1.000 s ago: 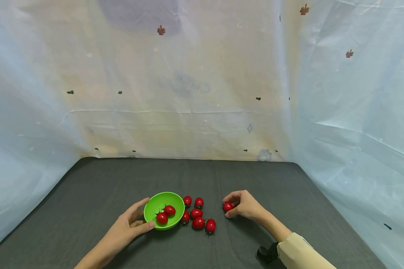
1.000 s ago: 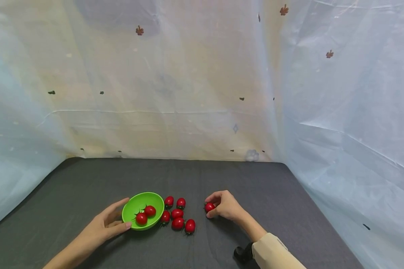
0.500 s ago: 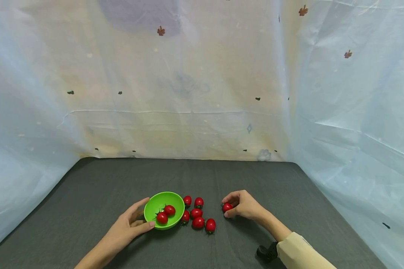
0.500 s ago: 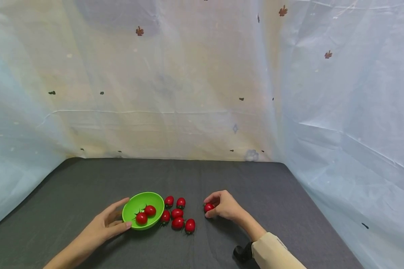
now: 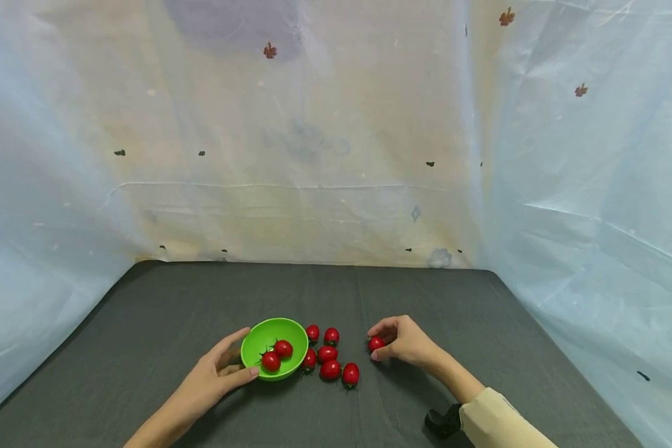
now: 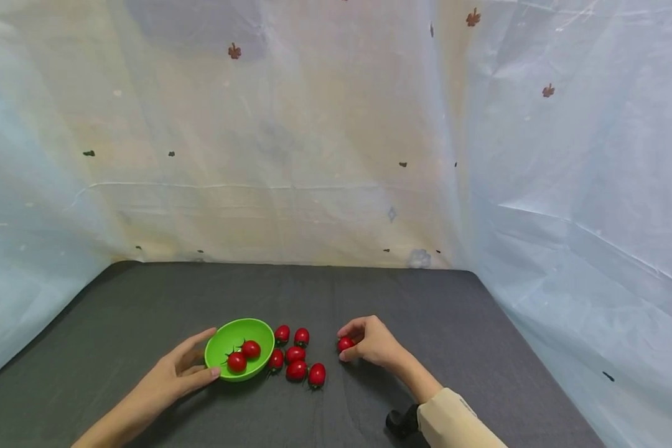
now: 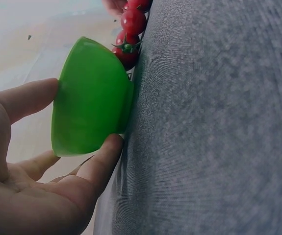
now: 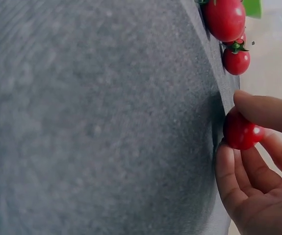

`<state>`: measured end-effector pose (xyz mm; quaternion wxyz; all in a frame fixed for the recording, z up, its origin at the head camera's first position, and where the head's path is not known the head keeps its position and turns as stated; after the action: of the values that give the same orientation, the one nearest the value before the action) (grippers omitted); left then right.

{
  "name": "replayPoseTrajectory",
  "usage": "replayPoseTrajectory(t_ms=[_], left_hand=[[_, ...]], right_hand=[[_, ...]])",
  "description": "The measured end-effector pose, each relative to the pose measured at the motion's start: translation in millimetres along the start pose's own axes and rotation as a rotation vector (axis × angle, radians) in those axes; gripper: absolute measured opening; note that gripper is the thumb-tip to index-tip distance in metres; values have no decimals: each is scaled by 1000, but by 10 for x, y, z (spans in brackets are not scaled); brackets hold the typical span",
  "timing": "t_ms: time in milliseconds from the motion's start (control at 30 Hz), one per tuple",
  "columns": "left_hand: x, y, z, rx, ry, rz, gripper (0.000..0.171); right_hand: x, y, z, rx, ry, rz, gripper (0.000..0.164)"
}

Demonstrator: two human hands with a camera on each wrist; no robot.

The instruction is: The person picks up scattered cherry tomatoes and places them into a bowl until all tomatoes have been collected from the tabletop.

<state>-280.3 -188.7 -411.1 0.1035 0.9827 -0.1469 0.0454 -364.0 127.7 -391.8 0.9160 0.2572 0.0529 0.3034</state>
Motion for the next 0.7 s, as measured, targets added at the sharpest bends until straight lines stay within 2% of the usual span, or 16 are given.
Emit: replayPoseTrajectory(t_ms=[167, 300, 433, 700], left_hand=[[-7, 0, -5, -5, -10, 10, 79], [-13, -3, -5, -4, -9, 16, 79], [-9, -16, -10, 11, -12, 28, 79], [-17, 10, 31, 2, 8, 10, 79]], right_hand=[[28, 28, -29, -25, -43, -50, 34], [88, 27, -6, -68, -42, -87, 35], [147, 10, 13, -166, -46, -131, 37], [186, -120, 94, -366, -51, -229, 38]])
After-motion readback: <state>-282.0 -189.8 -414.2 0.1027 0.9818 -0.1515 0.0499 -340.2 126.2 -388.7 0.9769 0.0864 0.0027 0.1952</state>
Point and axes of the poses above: each hand's wrist, its own x-axis away from the middle knuckle, its own y-axis out of the back of the hand, z = x × y, the point moved 10 cm from there along -x, towards the middle knuckle, and after that the axes turned 9 degrees about z, right-handed, at the moved point
